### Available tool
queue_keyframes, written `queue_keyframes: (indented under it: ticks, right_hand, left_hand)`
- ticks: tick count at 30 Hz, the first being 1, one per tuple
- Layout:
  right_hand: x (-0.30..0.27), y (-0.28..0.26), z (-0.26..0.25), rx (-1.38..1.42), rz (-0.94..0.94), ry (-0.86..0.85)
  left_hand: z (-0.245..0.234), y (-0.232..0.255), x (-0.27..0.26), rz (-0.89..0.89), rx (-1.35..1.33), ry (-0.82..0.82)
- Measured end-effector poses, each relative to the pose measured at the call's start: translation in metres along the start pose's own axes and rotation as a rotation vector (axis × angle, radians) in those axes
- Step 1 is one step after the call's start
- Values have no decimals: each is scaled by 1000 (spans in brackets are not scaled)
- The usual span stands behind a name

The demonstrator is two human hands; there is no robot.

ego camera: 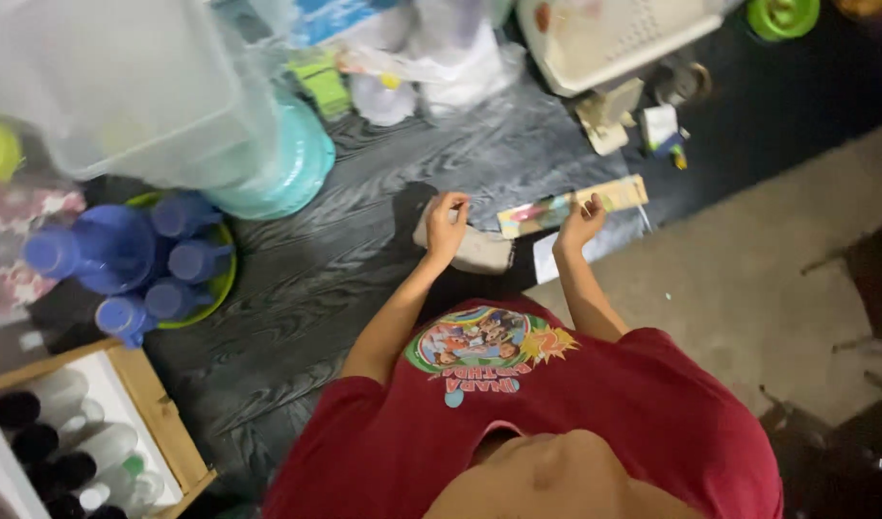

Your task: Cleaning a table by moving items and wiping the surface with a cloth.

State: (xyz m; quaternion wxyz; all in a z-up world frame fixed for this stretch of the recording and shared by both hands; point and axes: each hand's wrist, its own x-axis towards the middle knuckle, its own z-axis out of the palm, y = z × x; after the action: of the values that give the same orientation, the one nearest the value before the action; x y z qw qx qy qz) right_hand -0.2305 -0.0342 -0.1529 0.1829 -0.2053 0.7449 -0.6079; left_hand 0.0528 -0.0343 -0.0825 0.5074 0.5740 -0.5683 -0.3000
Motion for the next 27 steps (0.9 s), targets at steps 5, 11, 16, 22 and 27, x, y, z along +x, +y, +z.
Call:
queue_keyframes:
  ticks: [5, 11, 16, 22, 27]
  right_hand:
    - [46, 109, -34, 81, 252, 175]
    - [27, 138, -40, 357, 503, 32]
    - [21, 142, -47, 381, 579, -93]
    - [29, 95, -41, 328, 578, -213]
    - [12, -37, -15, 149, -115, -374]
  left_hand:
    - [71, 23, -7, 68, 201, -530]
    - [121, 45, -22, 166, 572, -779]
    - [146, 29, -25, 43, 554, -756]
    - [148, 26, -21, 13, 592, -745]
    - [96, 64, -12, -73, 50, -528]
